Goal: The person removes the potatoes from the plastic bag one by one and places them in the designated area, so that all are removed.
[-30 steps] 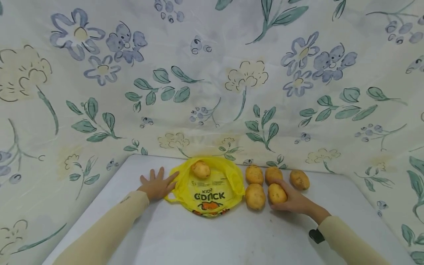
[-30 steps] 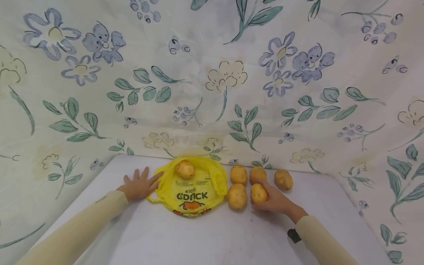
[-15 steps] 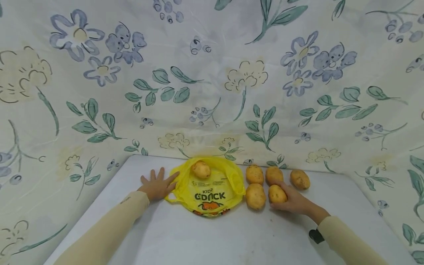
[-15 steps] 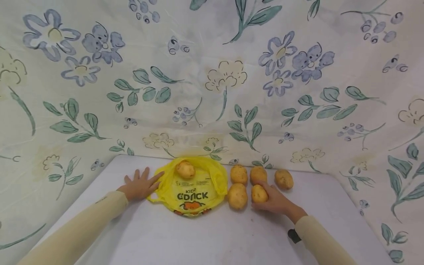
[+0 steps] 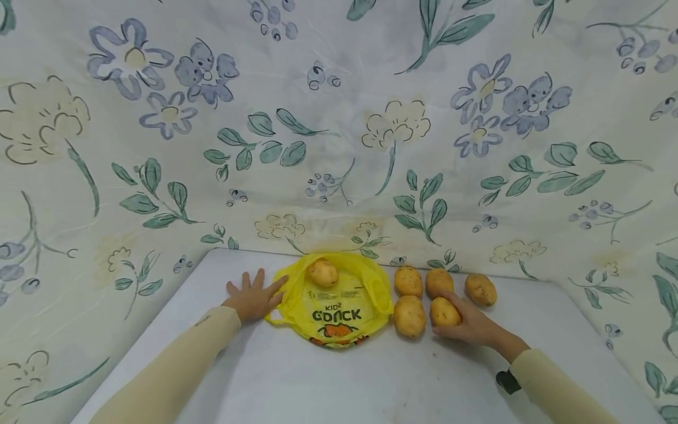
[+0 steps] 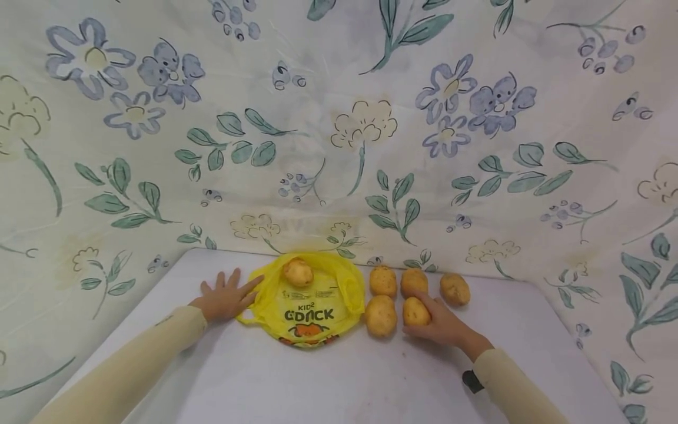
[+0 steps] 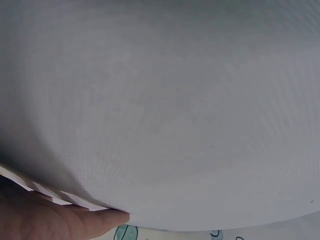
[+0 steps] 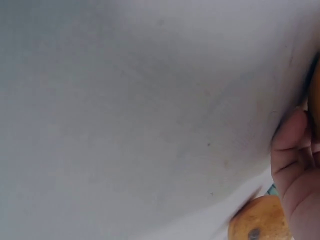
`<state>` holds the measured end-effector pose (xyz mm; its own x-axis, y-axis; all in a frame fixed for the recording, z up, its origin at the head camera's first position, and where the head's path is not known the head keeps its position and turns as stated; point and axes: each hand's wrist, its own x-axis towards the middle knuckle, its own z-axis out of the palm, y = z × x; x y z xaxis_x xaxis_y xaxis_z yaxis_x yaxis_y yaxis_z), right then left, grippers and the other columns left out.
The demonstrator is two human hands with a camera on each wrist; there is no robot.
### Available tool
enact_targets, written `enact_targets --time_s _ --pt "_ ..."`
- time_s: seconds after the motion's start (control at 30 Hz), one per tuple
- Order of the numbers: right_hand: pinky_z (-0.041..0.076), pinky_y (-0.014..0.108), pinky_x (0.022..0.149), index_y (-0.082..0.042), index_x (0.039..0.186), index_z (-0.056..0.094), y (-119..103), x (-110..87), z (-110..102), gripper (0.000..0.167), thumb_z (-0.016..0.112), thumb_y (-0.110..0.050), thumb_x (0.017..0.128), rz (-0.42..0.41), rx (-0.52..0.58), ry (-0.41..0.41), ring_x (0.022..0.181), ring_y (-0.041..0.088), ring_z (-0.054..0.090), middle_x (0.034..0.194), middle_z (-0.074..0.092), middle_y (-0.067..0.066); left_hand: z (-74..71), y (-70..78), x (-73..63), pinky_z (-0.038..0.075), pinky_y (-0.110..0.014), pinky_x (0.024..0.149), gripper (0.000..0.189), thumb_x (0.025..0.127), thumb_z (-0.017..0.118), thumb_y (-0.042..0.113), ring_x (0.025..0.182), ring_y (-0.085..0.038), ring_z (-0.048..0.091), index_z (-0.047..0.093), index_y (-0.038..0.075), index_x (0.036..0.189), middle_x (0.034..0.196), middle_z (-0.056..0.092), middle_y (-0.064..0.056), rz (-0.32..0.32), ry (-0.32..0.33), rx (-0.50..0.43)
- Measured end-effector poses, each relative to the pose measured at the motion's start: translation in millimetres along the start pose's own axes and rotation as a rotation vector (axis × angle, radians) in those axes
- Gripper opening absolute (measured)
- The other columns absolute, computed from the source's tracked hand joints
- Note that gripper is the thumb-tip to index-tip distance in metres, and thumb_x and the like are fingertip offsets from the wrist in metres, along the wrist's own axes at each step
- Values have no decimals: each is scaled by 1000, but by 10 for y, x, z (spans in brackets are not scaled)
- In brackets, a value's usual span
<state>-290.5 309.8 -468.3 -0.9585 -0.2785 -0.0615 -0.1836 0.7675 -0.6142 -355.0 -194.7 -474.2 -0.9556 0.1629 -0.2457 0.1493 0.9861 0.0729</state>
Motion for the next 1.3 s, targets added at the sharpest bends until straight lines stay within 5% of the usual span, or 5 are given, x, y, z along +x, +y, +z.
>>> enact_targets --time_s 0.23,0.4,0.6,0.9,1.3 --pt "49 61 87 -23 156 27 -47 -155 -90 88 65 -62 86 105 -159 35 113 40 53 148 29 35 22 -3 25 2 -85 101 72 97 21 71 142 -65 3 21 33 158 162 7 -31 1 -4 -12" --pt "51 46 67 -16 152 33 -79 -249 -236 76 55 -59 94 54 -313 222 89 31 58 140 36 35 -34 -12 -3 2 -86 101 70 98 24 68 141 -66 3 20 31 158 161 6 -32 11 4 -19" --pt "44 63 87 -13 145 37 -3 -320 -370 66 59 -49 94 -59 -528 454 109 47 52 135 38 32 -78 -11 -34 2 -86 101 70 99 24 67 140 -67 3 21 30 158 160 7 -33 16 2 -30" --pt "12 74 111 -17 159 18 66 -364 -575 79 45 -59 97 40 -605 420 140 59 17 162 -4 29 -68 30 -57 5 -86 101 72 98 24 69 140 -67 6 25 29 157 160 9 -34 18 0 -26" --pt "-4 73 113 -16 160 10 157 -193 -633 86 36 -67 96 136 -634 319 143 59 3 161 -18 28 11 -34 0 6 -87 99 73 97 21 71 139 -68 7 21 30 158 160 10 -34 36 14 -21"
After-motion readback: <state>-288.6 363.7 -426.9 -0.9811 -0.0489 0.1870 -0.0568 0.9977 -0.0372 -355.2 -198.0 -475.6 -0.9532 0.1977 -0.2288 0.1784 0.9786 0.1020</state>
